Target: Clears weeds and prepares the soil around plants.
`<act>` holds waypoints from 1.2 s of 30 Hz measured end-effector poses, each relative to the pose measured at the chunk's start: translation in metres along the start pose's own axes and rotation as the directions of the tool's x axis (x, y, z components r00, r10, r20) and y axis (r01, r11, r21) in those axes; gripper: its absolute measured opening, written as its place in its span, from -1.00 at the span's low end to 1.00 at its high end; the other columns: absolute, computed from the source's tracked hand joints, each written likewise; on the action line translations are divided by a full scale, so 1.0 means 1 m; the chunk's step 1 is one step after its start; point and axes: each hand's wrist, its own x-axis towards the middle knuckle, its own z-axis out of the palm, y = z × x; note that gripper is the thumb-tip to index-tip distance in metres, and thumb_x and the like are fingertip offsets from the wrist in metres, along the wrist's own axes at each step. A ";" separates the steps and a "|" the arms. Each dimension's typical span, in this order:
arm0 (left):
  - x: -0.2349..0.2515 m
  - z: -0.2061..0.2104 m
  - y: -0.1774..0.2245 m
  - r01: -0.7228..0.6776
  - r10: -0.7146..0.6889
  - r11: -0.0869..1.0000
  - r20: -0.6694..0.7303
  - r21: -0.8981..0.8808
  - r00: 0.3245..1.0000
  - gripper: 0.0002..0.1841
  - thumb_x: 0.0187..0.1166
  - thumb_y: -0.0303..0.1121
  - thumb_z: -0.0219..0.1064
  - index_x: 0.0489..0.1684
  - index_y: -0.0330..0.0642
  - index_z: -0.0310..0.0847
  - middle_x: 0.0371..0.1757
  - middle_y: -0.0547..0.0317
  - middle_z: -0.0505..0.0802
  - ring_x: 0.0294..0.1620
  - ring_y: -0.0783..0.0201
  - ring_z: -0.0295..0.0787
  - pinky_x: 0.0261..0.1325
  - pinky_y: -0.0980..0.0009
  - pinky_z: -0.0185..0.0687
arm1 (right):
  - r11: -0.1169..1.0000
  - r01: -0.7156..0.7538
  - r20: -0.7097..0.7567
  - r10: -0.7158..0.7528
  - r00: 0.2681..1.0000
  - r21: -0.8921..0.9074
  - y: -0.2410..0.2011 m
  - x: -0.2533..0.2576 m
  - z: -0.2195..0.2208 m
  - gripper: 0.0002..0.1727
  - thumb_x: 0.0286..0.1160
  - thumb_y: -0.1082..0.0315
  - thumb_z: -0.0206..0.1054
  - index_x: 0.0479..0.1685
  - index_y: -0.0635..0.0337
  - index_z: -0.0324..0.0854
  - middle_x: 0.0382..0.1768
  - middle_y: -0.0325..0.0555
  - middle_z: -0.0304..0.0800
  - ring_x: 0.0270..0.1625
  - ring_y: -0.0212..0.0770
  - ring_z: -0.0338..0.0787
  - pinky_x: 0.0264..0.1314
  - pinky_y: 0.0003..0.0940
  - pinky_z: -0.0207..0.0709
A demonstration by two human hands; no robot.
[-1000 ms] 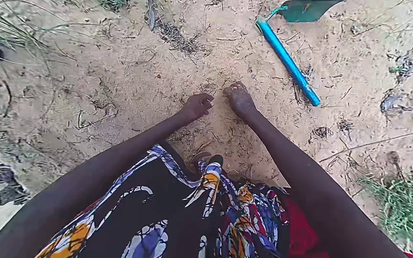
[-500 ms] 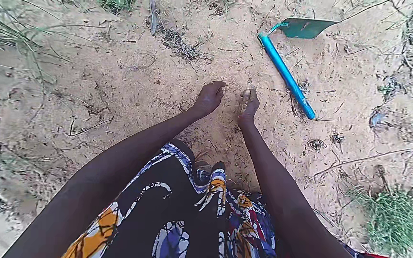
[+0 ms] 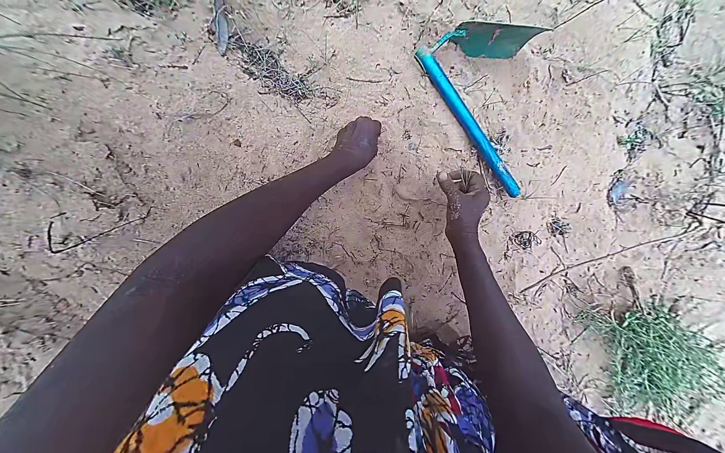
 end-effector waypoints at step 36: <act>-0.241 0.161 -0.014 -0.398 0.396 0.711 -0.136 -0.580 0.908 -0.74 0.71 -0.40 0.22 -0.01 -0.44 0.76 -0.15 -0.33 0.88 -0.22 -0.25 0.90 -0.13 -0.08 0.78 | 0.871 -0.087 0.297 -0.070 0.952 0.483 -0.037 0.005 0.052 -0.83 0.82 0.44 -0.08 -0.12 0.18 0.40 -0.35 -0.24 0.82 -0.28 -0.32 0.88 -0.04 -0.32 0.82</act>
